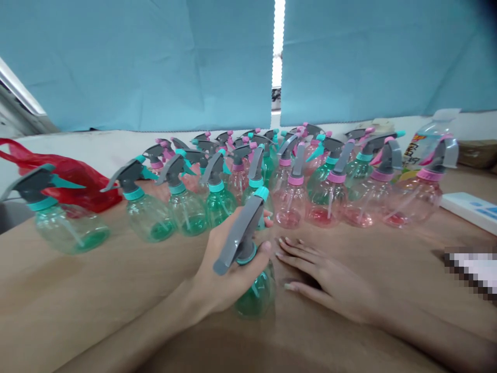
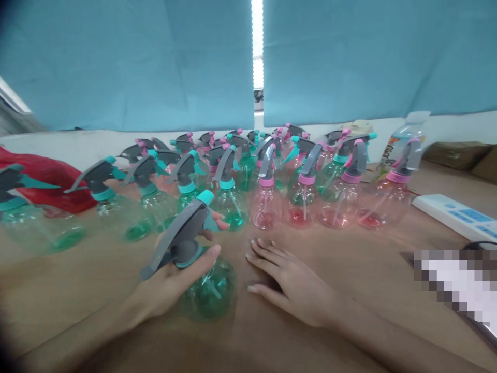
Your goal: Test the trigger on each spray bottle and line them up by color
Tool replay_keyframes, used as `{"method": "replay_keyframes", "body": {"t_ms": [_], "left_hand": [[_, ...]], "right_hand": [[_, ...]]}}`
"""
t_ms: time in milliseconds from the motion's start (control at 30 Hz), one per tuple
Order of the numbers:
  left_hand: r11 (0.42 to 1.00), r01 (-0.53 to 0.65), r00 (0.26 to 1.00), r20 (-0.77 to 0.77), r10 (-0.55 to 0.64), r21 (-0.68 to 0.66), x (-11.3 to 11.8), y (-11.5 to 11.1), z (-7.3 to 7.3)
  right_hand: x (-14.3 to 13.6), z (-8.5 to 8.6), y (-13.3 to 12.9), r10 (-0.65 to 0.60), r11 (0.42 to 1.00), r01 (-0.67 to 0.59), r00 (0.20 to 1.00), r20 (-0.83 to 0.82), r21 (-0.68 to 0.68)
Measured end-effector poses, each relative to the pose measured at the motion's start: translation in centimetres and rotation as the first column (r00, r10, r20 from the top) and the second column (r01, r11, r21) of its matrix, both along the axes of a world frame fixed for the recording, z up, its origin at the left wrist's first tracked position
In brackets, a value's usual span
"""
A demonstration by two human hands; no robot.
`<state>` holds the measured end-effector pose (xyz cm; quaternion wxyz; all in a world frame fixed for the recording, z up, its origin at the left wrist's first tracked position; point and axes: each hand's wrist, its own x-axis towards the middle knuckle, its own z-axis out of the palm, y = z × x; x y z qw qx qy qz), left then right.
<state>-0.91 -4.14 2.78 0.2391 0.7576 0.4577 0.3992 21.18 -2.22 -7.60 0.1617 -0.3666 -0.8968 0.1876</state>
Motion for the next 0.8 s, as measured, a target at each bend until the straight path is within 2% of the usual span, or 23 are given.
{"method": "replay_keyframes", "body": {"t_ms": [100,267,400,533,667,800], "left_hand": [[0.999,-0.035,0.999,-0.018,0.035,-0.009,0.2,-0.1,0.0],[1.0,0.003,0.999,-0.037,-0.002,0.024,0.1,0.1,0.0],[0.999,-0.013,0.995,-0.103,0.009,-0.035,-0.1,0.4,-0.5],[0.999,0.001,0.996,-0.094,-0.006,-0.055,-0.2,0.3,-0.8],[0.996,0.027,0.998,-0.059,-0.032,-0.08,-0.3,0.1,-0.5],[0.995,0.003,0.999,-0.036,-0.006,-0.096,-0.4,-0.4,-0.3]], "right_hand": [[0.0,0.0,0.0,-0.003,1.0,0.003,1.0,-0.027,-0.002],[-0.1,-0.1,0.0,-0.006,1.0,0.006,1.0,-0.016,-0.004],[-0.1,-0.2,0.1,0.008,1.0,-0.008,1.0,-0.014,0.003],[-0.1,-0.1,0.0,0.006,1.0,-0.006,0.999,-0.032,0.01],[-0.5,0.9,-0.8,-0.024,0.998,0.02,0.998,-0.066,-0.056],[-1.7,2.7,-1.9,-0.071,0.989,0.055,0.99,-0.12,-0.134]]}}
